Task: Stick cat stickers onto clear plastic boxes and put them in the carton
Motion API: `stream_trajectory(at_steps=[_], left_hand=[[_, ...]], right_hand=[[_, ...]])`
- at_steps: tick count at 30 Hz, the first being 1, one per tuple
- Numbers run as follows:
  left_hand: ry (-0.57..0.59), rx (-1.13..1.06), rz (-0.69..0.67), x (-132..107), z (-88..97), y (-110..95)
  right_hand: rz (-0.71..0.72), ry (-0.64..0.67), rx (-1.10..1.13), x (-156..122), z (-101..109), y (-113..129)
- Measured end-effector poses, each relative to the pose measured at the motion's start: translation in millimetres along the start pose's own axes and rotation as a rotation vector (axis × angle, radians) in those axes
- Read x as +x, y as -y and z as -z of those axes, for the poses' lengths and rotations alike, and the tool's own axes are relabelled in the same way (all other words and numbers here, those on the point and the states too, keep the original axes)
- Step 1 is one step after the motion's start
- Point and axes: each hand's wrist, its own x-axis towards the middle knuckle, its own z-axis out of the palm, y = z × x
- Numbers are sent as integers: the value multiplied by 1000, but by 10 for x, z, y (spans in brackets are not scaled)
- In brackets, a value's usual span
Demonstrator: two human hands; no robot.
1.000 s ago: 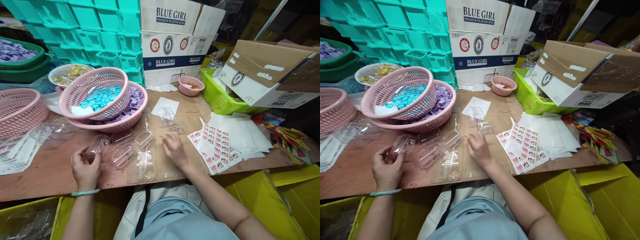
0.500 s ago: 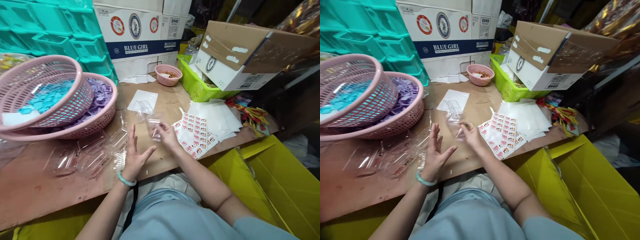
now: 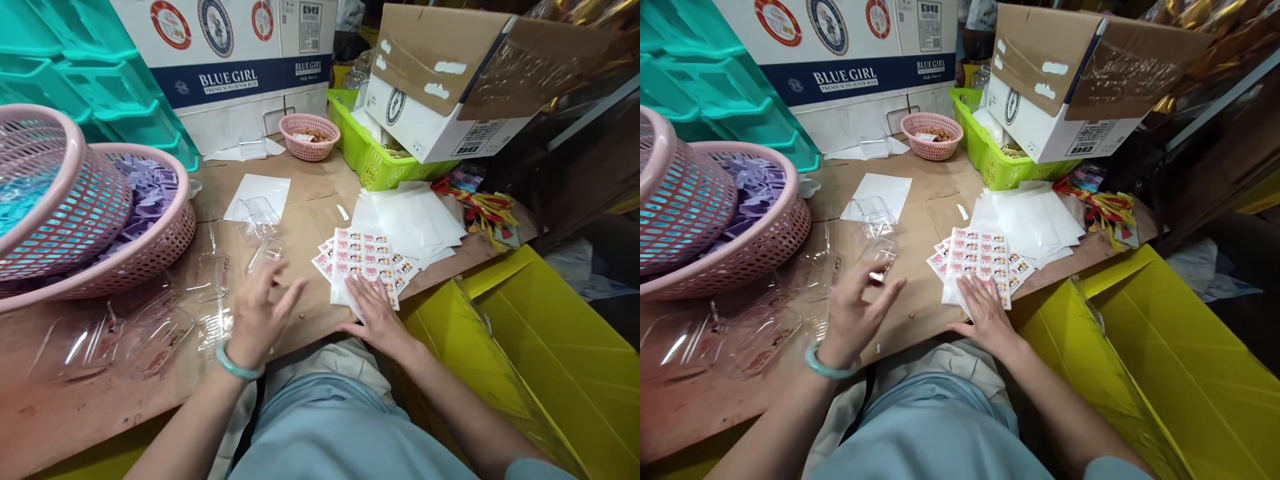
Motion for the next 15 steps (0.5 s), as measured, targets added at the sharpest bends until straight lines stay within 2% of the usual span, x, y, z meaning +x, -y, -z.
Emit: stream_trajectory(at_steps=[2,3,4,5,6,8,10,11,13,15], left_hand=[[354,-247,201,-190,-184,-98],[498,-364,319,-267,-270,-115],[582,-462,429,-324,-342,-115],[598,-535,518,-363,-396,-103],[554,-582,578,-384,-429,-86],[409,-611,625,-393,-436,-60],[321,-596,637,-387,-398,-60],[324,-596,650,-385,-378,-68],[411,-651,703,-387,-365,-90],[471,-752,762,-389,-399,-101]], right_hand=[[102,-60,31,-139,-42,79],[138,-85,47,-179,-60,109],[166,-91,59,-204,-74,128],[186,-80,68,-217,-84,135],[198,-56,75,-223,-90,133],[220,-13,103,-233,-84,113],[230,-43,161,-249,-56,98],[223,-86,194,-257,-35,99],[184,-164,248,-258,15,125],[157,-152,290,-223,64,179]])
